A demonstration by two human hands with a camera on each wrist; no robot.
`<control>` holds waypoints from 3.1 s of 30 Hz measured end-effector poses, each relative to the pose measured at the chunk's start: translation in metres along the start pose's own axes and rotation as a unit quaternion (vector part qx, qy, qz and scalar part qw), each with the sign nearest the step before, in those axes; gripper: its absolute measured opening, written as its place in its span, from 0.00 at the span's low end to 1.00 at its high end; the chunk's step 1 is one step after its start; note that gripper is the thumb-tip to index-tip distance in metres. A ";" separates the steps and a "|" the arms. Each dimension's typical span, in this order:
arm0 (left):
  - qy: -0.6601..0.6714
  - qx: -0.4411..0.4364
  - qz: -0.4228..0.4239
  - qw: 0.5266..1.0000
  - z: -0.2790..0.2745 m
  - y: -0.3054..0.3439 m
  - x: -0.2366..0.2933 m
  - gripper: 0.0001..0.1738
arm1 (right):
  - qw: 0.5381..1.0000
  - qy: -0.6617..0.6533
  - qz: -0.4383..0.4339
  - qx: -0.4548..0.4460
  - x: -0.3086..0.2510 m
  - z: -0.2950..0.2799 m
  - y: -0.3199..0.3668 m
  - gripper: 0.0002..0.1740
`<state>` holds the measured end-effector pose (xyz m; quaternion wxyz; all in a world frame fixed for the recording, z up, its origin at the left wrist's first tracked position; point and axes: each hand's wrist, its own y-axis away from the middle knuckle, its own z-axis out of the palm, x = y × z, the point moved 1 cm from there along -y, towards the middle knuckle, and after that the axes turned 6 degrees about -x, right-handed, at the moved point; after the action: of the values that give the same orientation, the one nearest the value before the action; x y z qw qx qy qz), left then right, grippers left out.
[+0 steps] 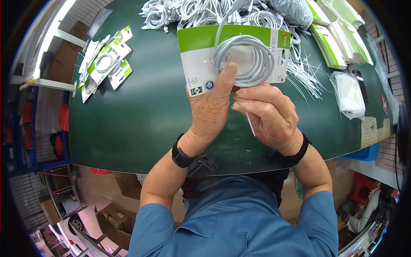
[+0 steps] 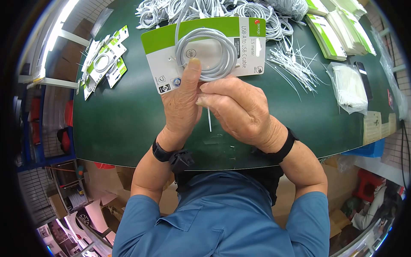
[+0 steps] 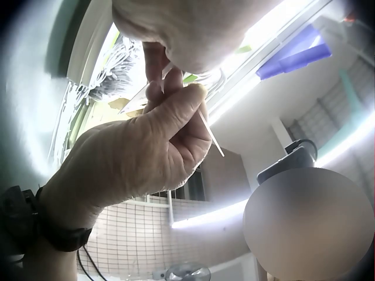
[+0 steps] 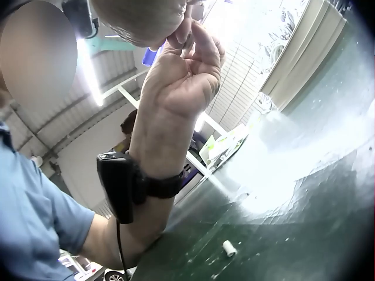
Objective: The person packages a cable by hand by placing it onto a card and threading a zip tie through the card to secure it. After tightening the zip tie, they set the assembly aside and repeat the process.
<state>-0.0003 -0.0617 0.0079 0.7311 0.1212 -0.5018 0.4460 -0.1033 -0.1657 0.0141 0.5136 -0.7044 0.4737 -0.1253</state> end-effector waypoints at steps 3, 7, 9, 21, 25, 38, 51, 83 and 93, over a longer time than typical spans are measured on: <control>0.002 0.002 0.000 1.000 0.001 0.000 0.001 0.15 | 1.000 -0.007 -0.006 0.000 0.000 0.000 -0.001 0.13; -0.011 0.003 0.003 1.000 0.001 0.001 0.000 0.15 | 1.000 -0.010 -0.013 0.003 0.001 0.001 0.000 0.13; -0.020 0.004 0.005 1.000 0.002 0.001 0.000 0.14 | 1.000 -0.010 -0.013 0.003 0.001 0.000 0.000 0.13; -0.057 0.012 0.004 0.998 0.002 0.004 0.000 0.12 | 1.000 -0.016 -0.012 -0.003 0.002 -0.001 0.002 0.14; -0.041 0.016 -0.003 0.999 0.004 0.004 0.000 0.12 | 1.000 -0.012 -0.013 0.013 0.004 -0.003 0.003 0.13; -0.036 -0.030 -0.057 0.997 0.003 0.008 -0.013 0.14 | 0.988 0.111 0.079 0.066 0.019 -0.013 -0.003 0.14; -0.057 -0.045 -0.062 0.995 -0.001 0.009 -0.018 0.16 | 0.982 0.187 -0.021 -0.017 0.025 -0.022 -0.004 0.27; -0.057 -0.037 -0.026 0.997 -0.004 0.010 -0.008 0.14 | 0.992 0.122 0.022 -0.024 0.002 -0.025 -0.005 0.22; -0.026 -0.027 -0.049 0.998 0.000 0.010 -0.008 0.16 | 0.993 0.112 0.032 -0.020 0.005 -0.025 -0.005 0.20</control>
<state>-0.0083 -0.0599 -0.0013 0.7415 0.1370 -0.5265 0.3926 -0.1146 -0.1841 0.0278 0.4473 -0.6804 0.5529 -0.1771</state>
